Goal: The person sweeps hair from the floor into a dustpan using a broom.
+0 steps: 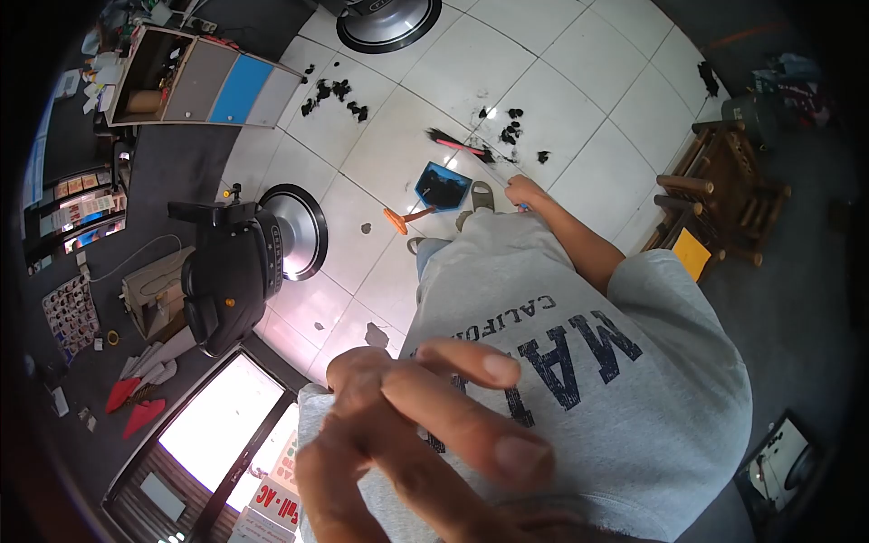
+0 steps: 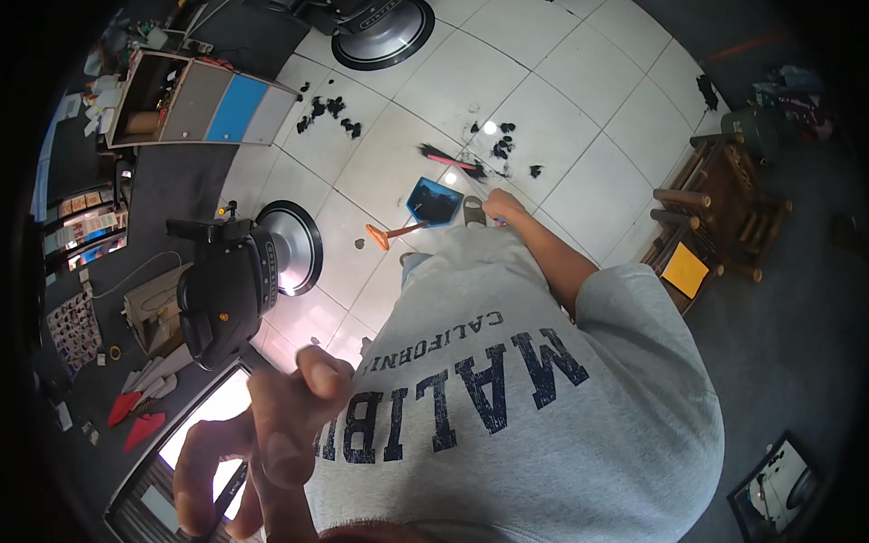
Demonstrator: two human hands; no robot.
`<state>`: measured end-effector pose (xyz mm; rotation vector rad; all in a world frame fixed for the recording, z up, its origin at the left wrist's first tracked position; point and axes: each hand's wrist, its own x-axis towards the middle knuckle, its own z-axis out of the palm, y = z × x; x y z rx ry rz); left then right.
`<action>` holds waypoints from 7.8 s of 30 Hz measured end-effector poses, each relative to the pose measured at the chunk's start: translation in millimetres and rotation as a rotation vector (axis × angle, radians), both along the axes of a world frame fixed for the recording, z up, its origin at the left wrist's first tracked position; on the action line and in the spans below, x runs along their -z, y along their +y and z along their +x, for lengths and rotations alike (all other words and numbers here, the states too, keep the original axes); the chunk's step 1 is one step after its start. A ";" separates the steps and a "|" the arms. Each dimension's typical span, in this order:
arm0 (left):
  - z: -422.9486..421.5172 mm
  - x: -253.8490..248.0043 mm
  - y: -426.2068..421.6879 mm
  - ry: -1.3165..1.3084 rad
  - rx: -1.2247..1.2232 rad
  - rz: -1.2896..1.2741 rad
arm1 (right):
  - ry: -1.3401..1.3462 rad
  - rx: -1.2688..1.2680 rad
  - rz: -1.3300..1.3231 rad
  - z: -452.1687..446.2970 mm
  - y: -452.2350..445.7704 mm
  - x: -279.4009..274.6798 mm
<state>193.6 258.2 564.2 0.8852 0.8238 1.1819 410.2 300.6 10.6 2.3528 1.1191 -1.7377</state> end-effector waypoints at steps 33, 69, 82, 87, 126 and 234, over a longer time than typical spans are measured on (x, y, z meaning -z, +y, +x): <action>-8.2 68.3 60.4 -0.501 0.490 0.511 | 0.042 -0.014 -0.009 5.8 4.4 3.3; -5.9 64.4 65.5 -0.489 0.445 0.458 | 0.044 -0.021 0.000 17.6 18.5 -9.0; 5.8 55.0 63.6 -0.540 0.503 0.344 | 0.051 -0.042 -0.075 9.2 22.1 12.1; -6.4 38.8 47.2 -0.290 0.474 0.284 | 0.030 -0.083 -0.082 7.9 27.3 -6.2; -134.7 561.5 66.3 0.516 0.080 -1.049 | -0.415 -0.802 0.178 -28.3 70.2 -19.3; -99.8 589.9 314.3 0.883 0.920 -0.671 | -0.146 0.473 -0.106 -108.7 -45.4 -114.1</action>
